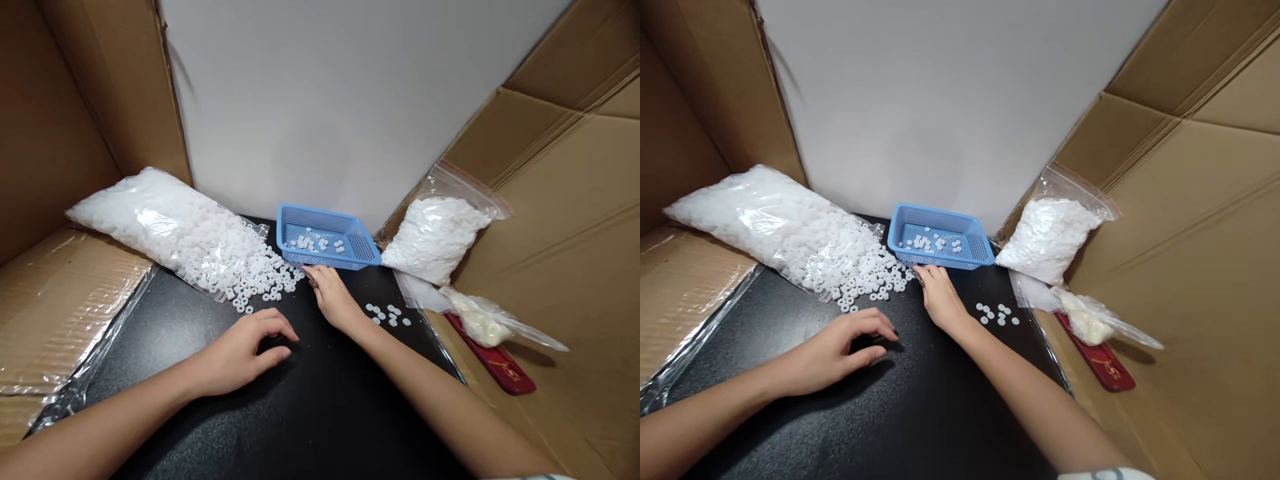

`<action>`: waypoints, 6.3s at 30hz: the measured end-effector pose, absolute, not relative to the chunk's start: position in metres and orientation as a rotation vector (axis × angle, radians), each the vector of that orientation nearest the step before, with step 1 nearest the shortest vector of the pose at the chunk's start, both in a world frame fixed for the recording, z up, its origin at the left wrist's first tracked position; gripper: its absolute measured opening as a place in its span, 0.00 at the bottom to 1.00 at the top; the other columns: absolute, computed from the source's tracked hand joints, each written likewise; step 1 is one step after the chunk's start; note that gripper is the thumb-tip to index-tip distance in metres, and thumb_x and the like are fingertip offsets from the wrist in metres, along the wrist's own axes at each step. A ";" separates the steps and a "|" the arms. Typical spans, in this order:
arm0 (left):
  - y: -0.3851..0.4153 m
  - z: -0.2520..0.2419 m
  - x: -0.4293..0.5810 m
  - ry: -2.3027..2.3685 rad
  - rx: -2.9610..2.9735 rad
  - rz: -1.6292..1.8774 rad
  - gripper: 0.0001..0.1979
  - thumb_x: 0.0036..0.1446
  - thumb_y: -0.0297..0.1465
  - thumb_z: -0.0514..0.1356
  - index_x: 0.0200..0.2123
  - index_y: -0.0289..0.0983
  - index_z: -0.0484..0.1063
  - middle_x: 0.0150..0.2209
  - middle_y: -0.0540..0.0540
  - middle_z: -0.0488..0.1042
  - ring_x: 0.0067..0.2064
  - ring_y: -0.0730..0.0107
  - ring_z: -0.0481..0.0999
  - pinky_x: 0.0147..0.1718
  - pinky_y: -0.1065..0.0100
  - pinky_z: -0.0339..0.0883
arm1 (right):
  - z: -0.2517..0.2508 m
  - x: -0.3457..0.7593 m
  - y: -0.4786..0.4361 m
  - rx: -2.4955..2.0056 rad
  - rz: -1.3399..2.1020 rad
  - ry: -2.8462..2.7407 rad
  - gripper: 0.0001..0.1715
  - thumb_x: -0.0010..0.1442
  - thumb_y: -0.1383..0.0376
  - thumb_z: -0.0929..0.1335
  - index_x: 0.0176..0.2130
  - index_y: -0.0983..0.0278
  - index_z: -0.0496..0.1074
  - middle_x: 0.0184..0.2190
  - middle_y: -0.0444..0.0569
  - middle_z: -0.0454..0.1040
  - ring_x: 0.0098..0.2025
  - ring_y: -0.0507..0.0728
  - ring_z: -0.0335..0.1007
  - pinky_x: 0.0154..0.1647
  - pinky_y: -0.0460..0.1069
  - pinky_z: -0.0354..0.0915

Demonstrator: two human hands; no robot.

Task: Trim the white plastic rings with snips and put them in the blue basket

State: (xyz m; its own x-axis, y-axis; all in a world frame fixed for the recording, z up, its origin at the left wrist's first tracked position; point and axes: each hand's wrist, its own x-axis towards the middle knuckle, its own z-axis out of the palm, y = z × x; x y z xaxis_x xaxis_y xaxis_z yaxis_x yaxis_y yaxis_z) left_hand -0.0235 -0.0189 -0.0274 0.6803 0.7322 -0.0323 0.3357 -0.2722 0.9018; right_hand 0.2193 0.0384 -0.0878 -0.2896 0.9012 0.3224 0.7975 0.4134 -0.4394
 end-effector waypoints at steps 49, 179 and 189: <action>-0.011 -0.038 -0.026 1.201 2.371 0.527 0.05 0.64 0.27 0.58 0.35 0.40 0.72 0.41 0.46 0.70 0.47 0.55 0.67 0.48 0.52 0.57 | -0.061 0.207 -0.017 -1.267 0.612 -1.981 0.05 0.62 0.70 0.70 0.39 0.61 0.77 0.36 0.47 0.76 0.36 0.56 0.75 0.39 0.49 0.72; -0.029 -0.013 -0.014 0.680 0.852 0.732 0.17 0.53 0.30 0.73 0.47 0.40 0.79 0.34 0.47 0.83 0.40 0.63 0.82 0.47 0.65 0.70 | -0.038 0.180 -0.049 -0.863 0.963 -1.664 0.14 0.54 0.67 0.77 0.42 0.58 0.77 0.43 0.48 0.67 0.36 0.53 0.68 0.31 0.47 0.71; -0.028 -0.013 -0.013 0.689 0.855 0.721 0.20 0.49 0.32 0.75 0.46 0.39 0.78 0.33 0.48 0.81 0.38 0.66 0.79 0.43 0.66 0.69 | -0.037 0.179 -0.049 -0.865 0.970 -1.651 0.14 0.56 0.69 0.75 0.43 0.58 0.76 0.42 0.46 0.66 0.31 0.49 0.66 0.29 0.46 0.70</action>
State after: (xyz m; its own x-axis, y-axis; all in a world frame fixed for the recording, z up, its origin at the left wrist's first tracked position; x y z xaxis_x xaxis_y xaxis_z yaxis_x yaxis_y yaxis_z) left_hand -0.0135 -0.0278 -0.0132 0.5702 0.7854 -0.2409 -0.2761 0.4593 0.8443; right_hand 0.1792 -0.0487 -0.0374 -0.2506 0.8852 0.3919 0.0886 0.4241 -0.9013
